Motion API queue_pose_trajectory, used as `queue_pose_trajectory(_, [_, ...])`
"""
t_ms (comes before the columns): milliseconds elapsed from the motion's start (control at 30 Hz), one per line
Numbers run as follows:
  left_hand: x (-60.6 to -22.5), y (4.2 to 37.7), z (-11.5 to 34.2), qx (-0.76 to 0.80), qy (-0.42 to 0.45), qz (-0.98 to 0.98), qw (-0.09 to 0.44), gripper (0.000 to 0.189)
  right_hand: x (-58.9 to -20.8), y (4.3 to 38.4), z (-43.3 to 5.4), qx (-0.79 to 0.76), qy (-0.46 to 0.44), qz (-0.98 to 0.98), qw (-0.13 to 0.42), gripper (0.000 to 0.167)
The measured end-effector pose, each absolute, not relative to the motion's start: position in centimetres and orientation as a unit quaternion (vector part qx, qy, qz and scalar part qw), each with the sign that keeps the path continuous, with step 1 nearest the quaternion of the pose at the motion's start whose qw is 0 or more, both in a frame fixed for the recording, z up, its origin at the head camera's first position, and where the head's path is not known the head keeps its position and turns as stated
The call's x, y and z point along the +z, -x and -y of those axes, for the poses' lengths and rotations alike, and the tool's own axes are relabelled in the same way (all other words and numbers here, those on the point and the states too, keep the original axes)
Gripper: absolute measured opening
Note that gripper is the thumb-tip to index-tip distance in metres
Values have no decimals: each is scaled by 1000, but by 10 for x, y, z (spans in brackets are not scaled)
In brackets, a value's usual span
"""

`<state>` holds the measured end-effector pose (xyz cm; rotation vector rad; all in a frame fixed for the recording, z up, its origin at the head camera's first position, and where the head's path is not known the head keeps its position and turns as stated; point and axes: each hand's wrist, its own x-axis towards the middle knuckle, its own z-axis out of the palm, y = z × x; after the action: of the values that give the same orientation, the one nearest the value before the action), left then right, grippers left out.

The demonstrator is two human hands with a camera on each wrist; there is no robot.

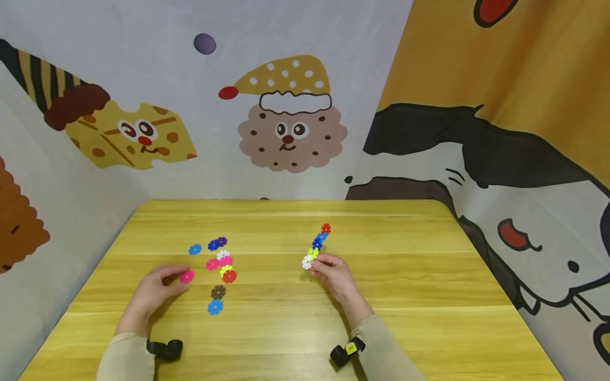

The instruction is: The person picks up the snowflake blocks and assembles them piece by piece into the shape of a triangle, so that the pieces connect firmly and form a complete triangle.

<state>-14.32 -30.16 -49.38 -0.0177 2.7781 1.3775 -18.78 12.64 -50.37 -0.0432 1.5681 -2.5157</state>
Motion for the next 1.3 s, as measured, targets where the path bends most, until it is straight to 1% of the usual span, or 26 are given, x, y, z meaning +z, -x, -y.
queue_pose_trajectory(67, [-494, 144, 301, 431, -1, -902, 12, 48, -505, 187, -127, -846, 35, -525, 84, 31])
queue_pose_trajectory(200, [-496, 144, 301, 409, -9, -913, -9, 40, -512, 189, -130, -855, 100, -503, 78, 13])
queue_pose_trajectory(267, [-496, 145, 300, 398, -13, -917, -17, 35, -513, 189, -131, -857, 112, -497, 78, 10])
queue_pose_trajectory(333, [-496, 146, 300, 386, -14, -922, -24, 31, -512, 189, -130, -854, 100, -504, 81, 14])
queue_pose_trajectory(500, [-493, 146, 297, 389, -6, -921, -26, 26, -505, 188, -127, -841, 30, -533, 90, 35])
queue_pose_trajectory(567, [-491, 145, 296, 389, -5, -921, -30, 25, -504, 188, -127, -840, 17, -534, 93, 39])
queue_pose_trajectory(733, [-485, 143, 286, 390, -5, -920, -45, 24, -503, 188, -126, -841, 10, -532, 98, 40])
queue_pose_trajectory(833, [-483, 144, 276, 424, -3, -905, -38, 24, -503, 188, -127, -842, 16, -531, 95, 40])
queue_pose_trajectory(933, [-482, 148, 264, 477, -7, -878, -19, 24, -504, 187, -127, -842, 19, -531, 90, 40])
queue_pose_trajectory(1100, [-476, 156, 234, 522, -54, -852, -5, 24, -503, 187, -127, -840, 23, -534, 95, 40])
queue_pose_trajectory(1300, [-468, 164, 184, 554, -119, -824, -3, 18, -501, 186, -126, -832, 14, -546, 101, 36])
